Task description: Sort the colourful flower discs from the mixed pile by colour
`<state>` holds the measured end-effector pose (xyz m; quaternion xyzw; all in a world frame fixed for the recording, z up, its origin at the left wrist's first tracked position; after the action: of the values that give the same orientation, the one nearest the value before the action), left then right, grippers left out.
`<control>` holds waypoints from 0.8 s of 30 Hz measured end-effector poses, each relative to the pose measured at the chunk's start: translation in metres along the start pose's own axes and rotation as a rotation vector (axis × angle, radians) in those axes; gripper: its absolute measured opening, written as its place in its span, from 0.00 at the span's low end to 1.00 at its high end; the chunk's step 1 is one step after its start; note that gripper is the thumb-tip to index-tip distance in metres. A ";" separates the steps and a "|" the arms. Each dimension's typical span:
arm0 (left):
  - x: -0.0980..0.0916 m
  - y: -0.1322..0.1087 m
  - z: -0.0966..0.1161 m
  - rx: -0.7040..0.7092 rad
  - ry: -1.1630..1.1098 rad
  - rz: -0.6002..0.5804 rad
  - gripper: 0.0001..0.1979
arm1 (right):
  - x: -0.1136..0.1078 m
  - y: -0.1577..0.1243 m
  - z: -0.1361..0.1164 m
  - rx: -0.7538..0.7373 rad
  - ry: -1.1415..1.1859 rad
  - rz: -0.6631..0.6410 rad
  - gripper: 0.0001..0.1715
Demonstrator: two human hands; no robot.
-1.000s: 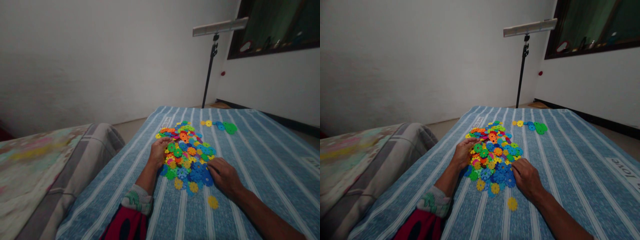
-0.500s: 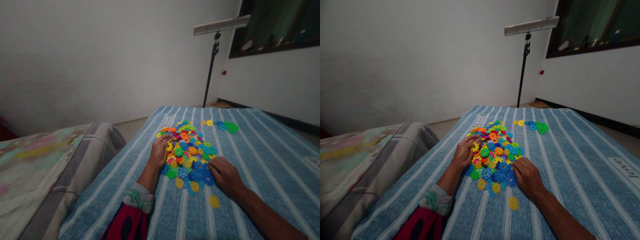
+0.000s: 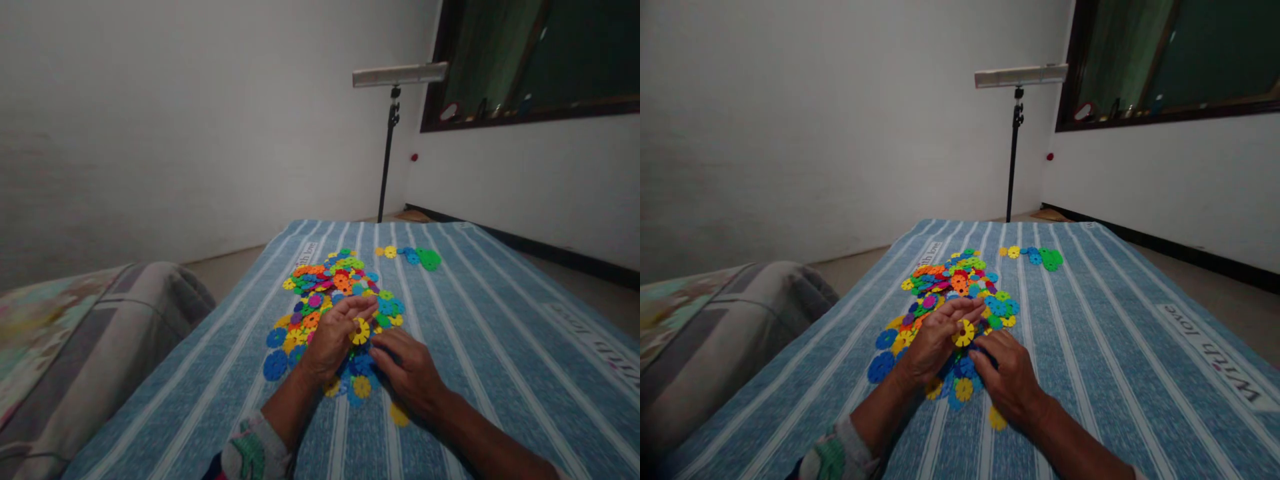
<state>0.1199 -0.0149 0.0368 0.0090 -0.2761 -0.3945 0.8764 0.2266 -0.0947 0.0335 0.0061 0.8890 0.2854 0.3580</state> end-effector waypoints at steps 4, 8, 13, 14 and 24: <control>0.010 -0.001 -0.008 -0.043 -0.009 -0.026 0.16 | 0.005 0.002 0.002 0.087 0.112 0.001 0.07; 0.015 -0.002 -0.012 -0.064 -0.004 -0.050 0.15 | 0.004 0.004 0.010 0.229 0.240 0.024 0.07; 0.018 -0.002 -0.014 -0.067 -0.027 -0.063 0.15 | 0.003 0.005 0.021 0.409 0.440 0.039 0.08; 0.017 -0.002 -0.013 -0.063 -0.023 -0.058 0.15 | 0.004 0.005 0.023 0.432 0.475 0.043 0.09; 0.003 -0.005 -0.006 -0.063 0.133 0.016 0.16 | -0.001 0.034 0.057 0.486 0.726 -0.097 0.09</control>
<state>0.1213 -0.0218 0.0326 0.0052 -0.2049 -0.3946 0.8957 0.2568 -0.0380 0.0183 -0.0522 0.9978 0.0346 0.0236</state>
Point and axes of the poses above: each hand's wrist, its own y-axis towards the middle knuckle, its own x-axis out of the palm, z = x × y, the point moved 6 cm from there along y, towards the middle knuckle, and after that the axes turned 13 degrees about -z, right-handed, at the moved point
